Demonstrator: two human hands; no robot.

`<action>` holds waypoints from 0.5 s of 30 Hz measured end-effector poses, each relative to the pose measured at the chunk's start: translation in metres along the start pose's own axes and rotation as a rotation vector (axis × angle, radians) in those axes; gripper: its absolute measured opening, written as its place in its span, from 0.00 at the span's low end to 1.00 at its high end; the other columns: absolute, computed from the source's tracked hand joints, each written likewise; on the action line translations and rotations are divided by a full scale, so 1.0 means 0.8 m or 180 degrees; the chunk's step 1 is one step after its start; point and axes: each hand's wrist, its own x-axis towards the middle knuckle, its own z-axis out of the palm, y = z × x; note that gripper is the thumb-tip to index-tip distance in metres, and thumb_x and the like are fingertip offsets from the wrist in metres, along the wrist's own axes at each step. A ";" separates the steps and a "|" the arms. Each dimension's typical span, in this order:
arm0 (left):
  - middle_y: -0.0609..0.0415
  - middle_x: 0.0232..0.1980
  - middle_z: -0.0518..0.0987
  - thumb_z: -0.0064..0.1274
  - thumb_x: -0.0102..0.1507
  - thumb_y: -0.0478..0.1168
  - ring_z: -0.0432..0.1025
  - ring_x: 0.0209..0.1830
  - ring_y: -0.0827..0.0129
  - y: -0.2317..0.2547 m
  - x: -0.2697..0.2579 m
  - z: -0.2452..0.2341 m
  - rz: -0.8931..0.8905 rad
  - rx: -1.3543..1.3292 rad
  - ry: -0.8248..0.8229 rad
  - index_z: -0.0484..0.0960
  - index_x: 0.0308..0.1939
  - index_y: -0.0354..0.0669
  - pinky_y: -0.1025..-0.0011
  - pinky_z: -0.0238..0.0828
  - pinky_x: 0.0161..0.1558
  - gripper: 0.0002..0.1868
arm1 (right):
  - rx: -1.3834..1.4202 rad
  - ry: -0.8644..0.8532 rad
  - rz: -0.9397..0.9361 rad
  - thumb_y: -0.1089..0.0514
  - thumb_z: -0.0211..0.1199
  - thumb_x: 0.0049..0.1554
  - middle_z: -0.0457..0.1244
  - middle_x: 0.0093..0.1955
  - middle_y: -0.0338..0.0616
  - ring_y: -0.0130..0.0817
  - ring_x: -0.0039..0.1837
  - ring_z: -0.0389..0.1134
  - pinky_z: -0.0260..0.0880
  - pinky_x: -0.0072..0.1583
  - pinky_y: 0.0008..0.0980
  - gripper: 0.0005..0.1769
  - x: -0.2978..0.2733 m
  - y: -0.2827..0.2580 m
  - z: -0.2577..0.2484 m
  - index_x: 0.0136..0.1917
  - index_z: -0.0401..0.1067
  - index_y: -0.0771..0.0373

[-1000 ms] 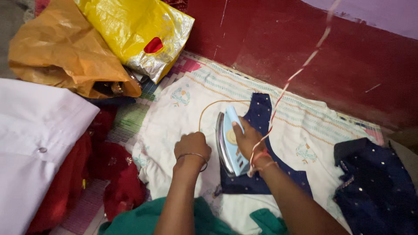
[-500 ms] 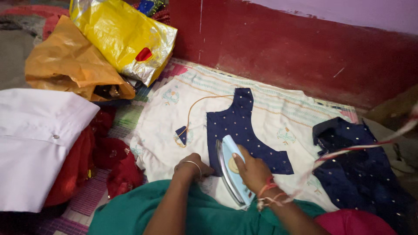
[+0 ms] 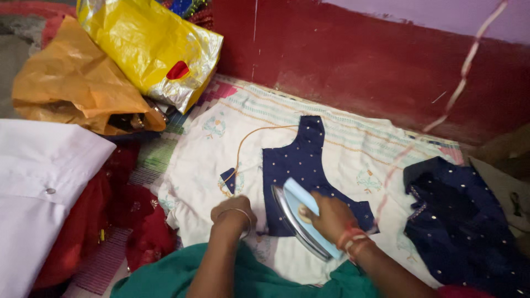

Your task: The person irons a white shirt on a patterned mat, folds it, and places it aside. Then the person irons a dark blue garment with gold dots, folds it, and sets it aside.

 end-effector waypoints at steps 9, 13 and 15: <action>0.48 0.52 0.84 0.52 0.59 0.40 0.78 0.54 0.52 0.002 0.024 -0.028 -0.0183 -0.1268 0.1074 0.84 0.51 0.57 0.57 0.75 0.53 0.16 | 0.0171 0.0447 0.0328 0.39 0.64 0.57 0.69 0.48 0.59 0.58 0.52 0.72 0.70 0.53 0.54 0.23 0.126 -0.069 0.000 0.53 0.75 0.59; 0.47 0.53 0.83 0.53 0.59 0.41 0.77 0.55 0.51 0.010 0.029 -0.015 -0.0019 -0.1099 0.1002 0.83 0.51 0.55 0.56 0.74 0.55 0.16 | 0.0385 0.0326 0.0347 0.41 0.66 0.55 0.70 0.49 0.60 0.56 0.54 0.73 0.71 0.56 0.50 0.24 0.156 -0.081 -0.017 0.56 0.75 0.59; 0.47 0.53 0.83 0.53 0.59 0.41 0.78 0.55 0.51 0.011 0.029 -0.006 0.0054 -0.0896 0.0912 0.84 0.50 0.53 0.56 0.75 0.55 0.15 | 0.0360 0.0279 0.0344 0.41 0.66 0.55 0.70 0.49 0.60 0.56 0.54 0.72 0.70 0.57 0.50 0.24 0.157 -0.079 -0.020 0.57 0.76 0.59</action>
